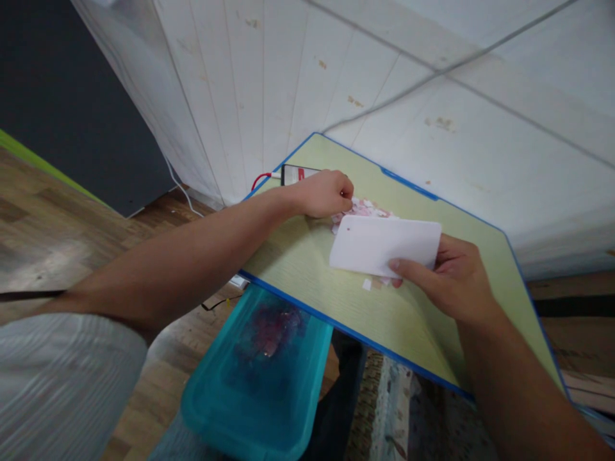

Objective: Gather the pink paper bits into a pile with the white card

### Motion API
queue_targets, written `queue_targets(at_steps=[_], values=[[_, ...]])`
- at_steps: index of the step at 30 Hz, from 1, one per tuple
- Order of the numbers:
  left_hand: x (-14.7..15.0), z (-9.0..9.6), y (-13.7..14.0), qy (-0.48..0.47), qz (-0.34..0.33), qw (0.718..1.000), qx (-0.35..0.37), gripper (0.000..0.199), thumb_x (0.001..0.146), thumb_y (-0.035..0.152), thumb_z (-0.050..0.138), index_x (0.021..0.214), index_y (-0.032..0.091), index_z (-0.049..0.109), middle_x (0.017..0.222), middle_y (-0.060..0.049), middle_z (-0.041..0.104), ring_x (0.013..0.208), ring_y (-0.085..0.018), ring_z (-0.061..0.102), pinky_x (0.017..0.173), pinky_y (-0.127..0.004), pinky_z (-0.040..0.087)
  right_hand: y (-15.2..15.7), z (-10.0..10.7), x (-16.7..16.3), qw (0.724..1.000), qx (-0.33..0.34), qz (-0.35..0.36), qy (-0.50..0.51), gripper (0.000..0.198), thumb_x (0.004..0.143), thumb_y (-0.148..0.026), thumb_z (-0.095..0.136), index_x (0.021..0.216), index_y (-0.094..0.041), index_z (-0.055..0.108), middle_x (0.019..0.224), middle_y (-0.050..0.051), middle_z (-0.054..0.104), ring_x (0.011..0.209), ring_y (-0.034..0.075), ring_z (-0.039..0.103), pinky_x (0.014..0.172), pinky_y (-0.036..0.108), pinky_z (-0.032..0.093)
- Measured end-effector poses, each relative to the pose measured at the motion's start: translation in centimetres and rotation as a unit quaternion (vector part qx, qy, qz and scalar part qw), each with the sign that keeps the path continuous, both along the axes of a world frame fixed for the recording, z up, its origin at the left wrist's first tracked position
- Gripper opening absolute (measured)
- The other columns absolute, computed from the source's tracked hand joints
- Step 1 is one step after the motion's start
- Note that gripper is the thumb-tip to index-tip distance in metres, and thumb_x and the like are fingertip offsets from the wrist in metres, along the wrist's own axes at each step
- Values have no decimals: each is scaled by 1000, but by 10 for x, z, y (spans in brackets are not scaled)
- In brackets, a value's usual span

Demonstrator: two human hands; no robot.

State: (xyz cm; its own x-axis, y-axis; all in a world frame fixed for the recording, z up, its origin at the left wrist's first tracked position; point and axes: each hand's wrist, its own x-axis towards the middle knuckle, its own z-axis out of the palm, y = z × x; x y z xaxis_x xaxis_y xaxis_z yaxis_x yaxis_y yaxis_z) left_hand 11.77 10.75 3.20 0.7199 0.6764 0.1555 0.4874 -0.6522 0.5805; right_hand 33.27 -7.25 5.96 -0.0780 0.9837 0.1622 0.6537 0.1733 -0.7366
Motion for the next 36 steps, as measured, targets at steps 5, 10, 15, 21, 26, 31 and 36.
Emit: queue_targets(at_steps=[5, 10, 15, 21, 26, 31, 36], values=[[0, -1, 0, -4, 2, 1000, 1, 23, 68, 24, 57, 77, 14, 76, 73, -5, 68, 76, -19, 59, 69, -31, 41, 1, -2, 1, 999, -40, 20, 5, 14, 78, -29, 84, 73, -18, 75, 70, 4, 76, 57, 18, 67, 52, 27, 53], [0, -3, 1, -4, 7, 1000, -1, 23, 69, 24, 58, 78, 16, 77, 72, -4, 68, 78, -19, 59, 70, -31, 41, 2, -1, 3, 999, -36, 0, 28, 14, 79, -30, 85, 75, -19, 76, 70, 3, 76, 57, 18, 68, 52, 26, 53], [0, -5, 3, -5, 7, 1000, -8, 25, 68, 24, 58, 81, 16, 77, 75, -5, 69, 80, -20, 60, 71, -32, 42, 1, 2, 1, 993, -100, 59, 24, 20, 80, -33, 84, 70, -19, 74, 65, 4, 75, 53, 17, 66, 49, 26, 51], [1, -5, 4, 2, 8, 1000, -3, 25, 69, 25, 58, 81, 15, 77, 74, -4, 68, 79, -19, 59, 71, -31, 42, -1, 9, 6, 994, -94, 9, 52, 15, 76, -29, 86, 76, -21, 73, 59, 1, 71, 46, 16, 62, 42, 25, 49], [1, -5, 3, 0, 10, 1000, -1, 25, 69, 24, 59, 83, 13, 77, 76, -5, 68, 81, -19, 59, 74, -31, 42, -1, 6, 3, 978, -182, 91, 50, 16, 80, -32, 83, 82, -18, 75, 64, 3, 73, 51, 17, 65, 45, 24, 52], [1, -5, 3, -2, 7, 1000, -4, 23, 70, 24, 58, 81, 14, 76, 73, -5, 67, 79, -18, 58, 72, -31, 41, -1, 5, 2, 985, -147, 57, 69, 14, 79, -30, 84, 81, -19, 74, 63, 1, 72, 49, 14, 63, 44, 22, 50], [1, -6, 4, -2, 8, 1000, 4, 24, 71, 25, 58, 80, 14, 76, 72, -6, 66, 77, -18, 58, 70, -31, 40, -3, 9, 3, 978, -172, 98, 64, 17, 80, -33, 84, 81, -19, 76, 64, 2, 73, 50, 16, 65, 46, 24, 50]])
